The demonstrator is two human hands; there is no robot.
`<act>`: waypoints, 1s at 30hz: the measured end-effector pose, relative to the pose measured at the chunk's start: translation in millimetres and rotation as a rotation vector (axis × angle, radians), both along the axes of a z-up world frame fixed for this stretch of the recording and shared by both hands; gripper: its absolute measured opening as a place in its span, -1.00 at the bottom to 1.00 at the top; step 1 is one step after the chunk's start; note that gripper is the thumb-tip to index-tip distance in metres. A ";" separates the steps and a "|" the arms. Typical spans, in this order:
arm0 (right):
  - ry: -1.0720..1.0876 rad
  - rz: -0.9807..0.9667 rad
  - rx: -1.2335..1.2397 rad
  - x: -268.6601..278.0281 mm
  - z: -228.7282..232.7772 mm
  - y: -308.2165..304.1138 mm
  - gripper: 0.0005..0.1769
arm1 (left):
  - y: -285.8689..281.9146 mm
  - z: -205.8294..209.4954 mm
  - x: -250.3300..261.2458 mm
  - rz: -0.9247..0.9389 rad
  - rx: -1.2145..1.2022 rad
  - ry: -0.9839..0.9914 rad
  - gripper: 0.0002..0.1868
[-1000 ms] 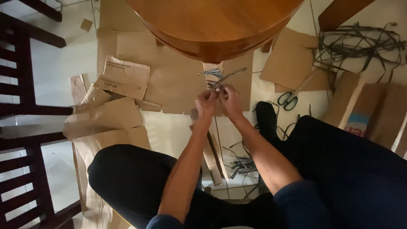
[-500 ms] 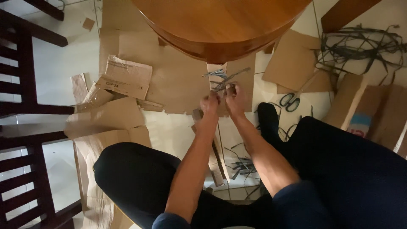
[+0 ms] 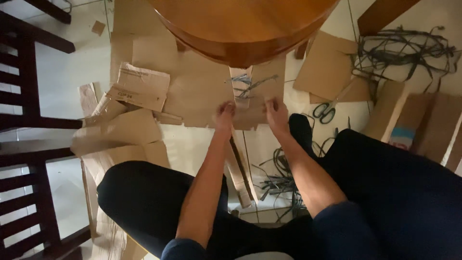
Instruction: Wrapping a furniture leg with cardboard and securing it with tape for protection
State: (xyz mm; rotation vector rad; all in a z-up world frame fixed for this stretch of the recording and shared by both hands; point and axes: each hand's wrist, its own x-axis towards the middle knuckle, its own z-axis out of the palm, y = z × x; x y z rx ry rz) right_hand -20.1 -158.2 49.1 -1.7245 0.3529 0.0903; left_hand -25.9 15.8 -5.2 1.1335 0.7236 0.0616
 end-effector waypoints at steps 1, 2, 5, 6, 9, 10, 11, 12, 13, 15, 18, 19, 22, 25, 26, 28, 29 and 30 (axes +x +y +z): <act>0.133 0.017 -0.205 -9.4 -17.8 -11.5 -0.53 | 5.6 -33.9 2.9 0.042 -0.006 0.016 -0.70; 0.265 0.034 -0.409 -17.8 -35.8 -22.1 -0.33 | 12.4 -67.6 6.5 0.087 -0.010 0.031 -0.74; 0.376 0.131 -0.614 -66.7 -59.0 -44.6 -0.63 | 26.5 -102.1 -4.8 -0.113 0.391 0.253 -0.81; 0.378 0.128 -0.615 -77.4 -74.7 -50.2 -0.63 | 25.8 -125.1 -4.8 -0.116 0.390 0.252 -0.81; 0.482 0.209 -0.652 -107.8 -111.8 -59.3 -0.64 | 23.9 -132.9 -18.5 -0.257 0.614 0.364 -0.73; 0.439 0.265 -0.766 -114.7 -117.4 -59.3 -0.47 | 21.2 -94.5 -28.8 -0.267 0.643 0.352 -0.72; 0.393 0.322 -0.880 -121.6 -123.3 -59.4 -0.28 | 18.6 -56.2 -38.7 -0.276 0.672 0.340 -0.64; 0.401 0.324 -0.879 -128.2 -113.5 -58.4 -0.28 | 14.0 -106.4 -41.7 -0.280 0.671 0.346 -0.64; 0.282 0.325 -0.950 -134.4 -103.6 -57.5 -0.32 | 15.3 -159.7 -31.2 -0.300 0.644 0.415 -0.73; 0.161 0.326 -1.017 -131.8 -83.0 -56.4 -0.36 | 15.5 -168.3 -7.8 -0.319 0.618 0.484 -0.76; 0.157 0.314 -0.777 -123.7 -56.7 -56.3 -0.72 | 10.7 -84.8 -37.0 -0.318 0.509 0.272 -0.80; 0.145 0.427 -0.792 -122.2 -51.7 -56.2 -0.77 | 11.1 -95.2 -38.6 -0.272 0.578 0.239 -0.77; 0.102 0.704 -0.835 -123.8 -77.8 -57.2 -0.77 | 3.7 -63.7 -47.7 -0.219 0.706 0.216 -0.73; 0.072 0.943 -0.926 -131.0 -83.3 -58.3 -0.71 | 1.6 -66.9 -43.0 -0.216 0.761 0.264 -0.73; 0.078 1.015 -0.990 -135.4 -78.6 -59.5 -0.65 | 1.5 -79.6 -39.9 -0.223 0.758 0.302 -0.73; -0.037 1.028 -1.071 -139.1 -90.7 -63.1 -0.72 | 0.4 -53.0 -45.0 -0.248 0.782 0.298 -0.71; -0.153 1.037 -1.151 -139.8 -96.1 -65.6 -0.77 | -1.0 -39.2 -46.2 -0.272 0.806 0.294 -0.69; -0.155 1.034 -1.154 -139.9 -102.0 -63.8 -0.77 | -1.8 -38.6 -45.1 -0.272 0.805 0.290 -0.69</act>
